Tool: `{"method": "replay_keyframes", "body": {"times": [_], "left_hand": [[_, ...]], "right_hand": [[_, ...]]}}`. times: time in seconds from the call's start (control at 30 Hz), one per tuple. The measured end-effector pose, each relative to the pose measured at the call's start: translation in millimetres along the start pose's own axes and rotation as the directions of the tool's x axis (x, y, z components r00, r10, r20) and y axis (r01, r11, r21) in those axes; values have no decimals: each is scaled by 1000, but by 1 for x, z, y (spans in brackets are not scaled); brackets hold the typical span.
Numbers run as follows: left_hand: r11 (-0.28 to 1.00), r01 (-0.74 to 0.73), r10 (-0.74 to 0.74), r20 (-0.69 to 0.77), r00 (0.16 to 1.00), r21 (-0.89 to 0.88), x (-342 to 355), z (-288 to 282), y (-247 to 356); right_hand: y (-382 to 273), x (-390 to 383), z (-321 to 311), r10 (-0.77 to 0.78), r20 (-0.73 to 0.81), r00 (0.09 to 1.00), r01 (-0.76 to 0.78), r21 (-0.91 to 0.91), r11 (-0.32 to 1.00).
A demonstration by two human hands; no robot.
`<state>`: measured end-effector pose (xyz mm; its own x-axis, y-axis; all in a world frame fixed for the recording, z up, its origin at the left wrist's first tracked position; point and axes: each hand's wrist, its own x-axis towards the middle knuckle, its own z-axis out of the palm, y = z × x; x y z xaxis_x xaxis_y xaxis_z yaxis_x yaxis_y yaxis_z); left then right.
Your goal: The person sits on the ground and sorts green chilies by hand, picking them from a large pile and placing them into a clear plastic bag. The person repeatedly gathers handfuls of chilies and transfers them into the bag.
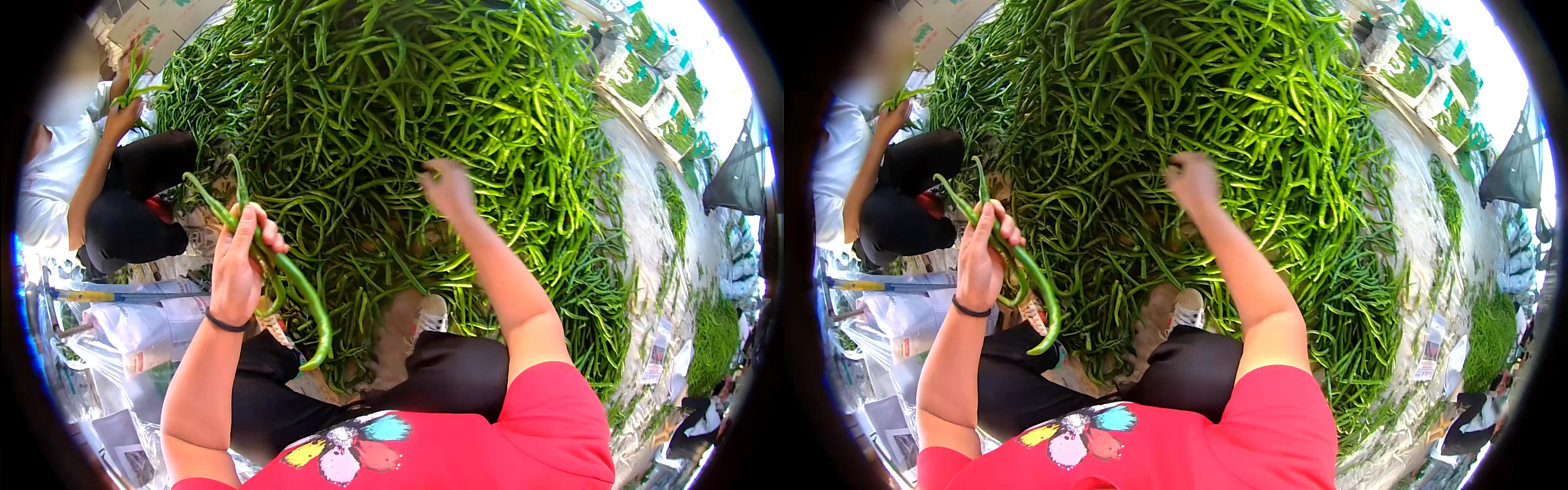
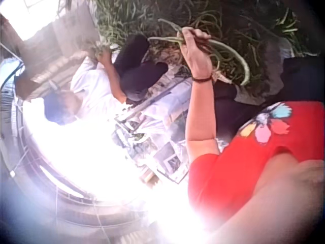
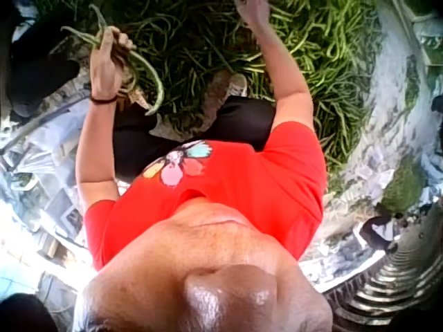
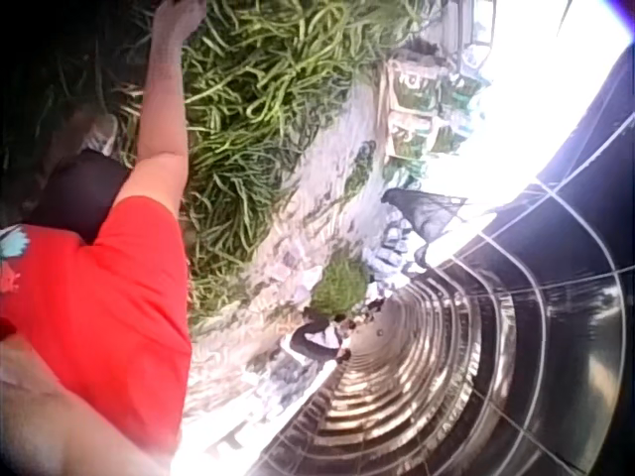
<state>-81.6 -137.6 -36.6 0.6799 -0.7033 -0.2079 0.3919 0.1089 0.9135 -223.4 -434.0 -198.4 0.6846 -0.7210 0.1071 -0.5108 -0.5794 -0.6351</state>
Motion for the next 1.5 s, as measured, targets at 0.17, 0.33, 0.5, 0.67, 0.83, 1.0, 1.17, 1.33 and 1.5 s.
{"method": "replay_keyframes", "body": {"times": [0.17, 0.33, 0.5, 0.67, 0.83, 1.0, 1.17, 1.33, 1.5], "left_hand": [[978, 208, -208, -89, 974, -12, 3, -14, -6], [972, 234, -232, -78, 970, 8, 0, -16, -5], [968, 250, -249, 38, 968, -30, -4, -10, -7], [965, 258, -260, 67, 963, 38, -13, -2, -1], [976, 183, -199, 140, 970, 115, -18, -1, -3], [969, 64, -116, 210, 971, 237, -29, 4, -3], [944, -54, -50, 303, 952, 326, -33, 5, -6], [898, -105, -68, 372, 926, 426, -42, 23, -13], [603, -486, 54, 576, 816, 632, -45, 34, -32]], "right_hand": [[95, 38, 16, 91, -268, 959, -210, -461, 862], [92, 25, 27, 179, -212, 961, -254, -413, 874], [107, 3, 37, 340, -5, 940, -331, 220, 918], [73, -29, -3, 433, 479, 764, -598, 777, 195], [44, -74, -24, 409, 509, 758, -568, 823, 28], [18, -112, -52, 445, 384, 809, -464, 882, 83], [3, -162, -71, 491, 213, 845, -417, 836, 356], [-20, -191, -114, 394, 61, 917, -315, 717, 622], [-109, -177, -144, 69, 121, 990, -120, 497, 859]]}}
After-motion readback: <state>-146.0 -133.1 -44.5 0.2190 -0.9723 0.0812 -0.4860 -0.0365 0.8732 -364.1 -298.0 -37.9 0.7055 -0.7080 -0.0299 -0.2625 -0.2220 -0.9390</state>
